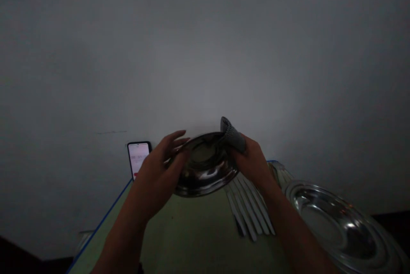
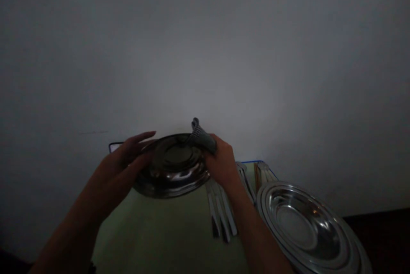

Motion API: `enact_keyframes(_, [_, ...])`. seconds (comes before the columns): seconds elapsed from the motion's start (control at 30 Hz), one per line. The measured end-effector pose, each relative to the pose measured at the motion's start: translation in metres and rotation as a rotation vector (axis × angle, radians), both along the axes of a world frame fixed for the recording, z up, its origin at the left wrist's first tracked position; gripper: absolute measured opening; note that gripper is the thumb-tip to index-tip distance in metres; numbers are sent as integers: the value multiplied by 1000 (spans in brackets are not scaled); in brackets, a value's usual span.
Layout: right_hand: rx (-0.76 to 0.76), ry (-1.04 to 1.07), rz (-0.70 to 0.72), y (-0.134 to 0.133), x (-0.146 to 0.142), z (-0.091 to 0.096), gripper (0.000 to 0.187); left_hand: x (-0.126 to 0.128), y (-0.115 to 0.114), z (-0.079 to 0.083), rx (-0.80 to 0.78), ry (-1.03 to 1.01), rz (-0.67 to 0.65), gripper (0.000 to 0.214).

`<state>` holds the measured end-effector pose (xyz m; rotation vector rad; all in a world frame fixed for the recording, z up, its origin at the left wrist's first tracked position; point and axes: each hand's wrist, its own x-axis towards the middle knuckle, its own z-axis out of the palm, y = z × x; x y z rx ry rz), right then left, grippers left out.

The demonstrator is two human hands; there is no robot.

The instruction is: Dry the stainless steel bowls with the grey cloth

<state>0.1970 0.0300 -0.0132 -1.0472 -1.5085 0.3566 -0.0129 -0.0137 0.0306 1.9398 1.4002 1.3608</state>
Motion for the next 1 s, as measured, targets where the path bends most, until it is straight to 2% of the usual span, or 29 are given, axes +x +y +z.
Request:
enact_keyframes(0.07, [5,-68,55,-4,-1,1,20,1,2,-3,-14,111,-56,42])
enact_keyframes(0.13, [13,-124,48,-8,-3,1,20,2,5,-7,-13,156,-92,37])
enact_keyframes(0.23, [69,-198,3,-14,-8,-1,36,1,11,-9,-28,118,-130,34])
enact_keyframes(0.3, [113,-247,47,-19,-11,-1,48,0,13,-9,-51,76,-154,33])
enact_keyframes(0.37, [149,-319,104,-23,-15,0,49,0,14,-9,-70,34,-169,33])
enact_keyframes(0.43, [166,-415,91,-25,-19,2,40,1,14,-10,-87,16,-187,33])
enact_keyframes(0.53, [95,-528,-28,-24,-23,3,18,6,12,-13,-118,62,-207,35])
enact_keyframes(0.6, [41,-553,-119,-21,-24,1,11,10,11,-14,-142,119,-209,37])
enact_keyframes(0.77, [31,-492,-213,-11,-22,-9,12,9,10,-10,-168,102,-204,32])
enact_keyframes(0.87, [24,-380,-176,-8,-23,-11,12,1,11,-6,-163,2,-215,28])
enact_keyframes(1.0, [-29,-183,-119,-4,-22,-11,25,-11,10,-2,-122,-153,-196,24])
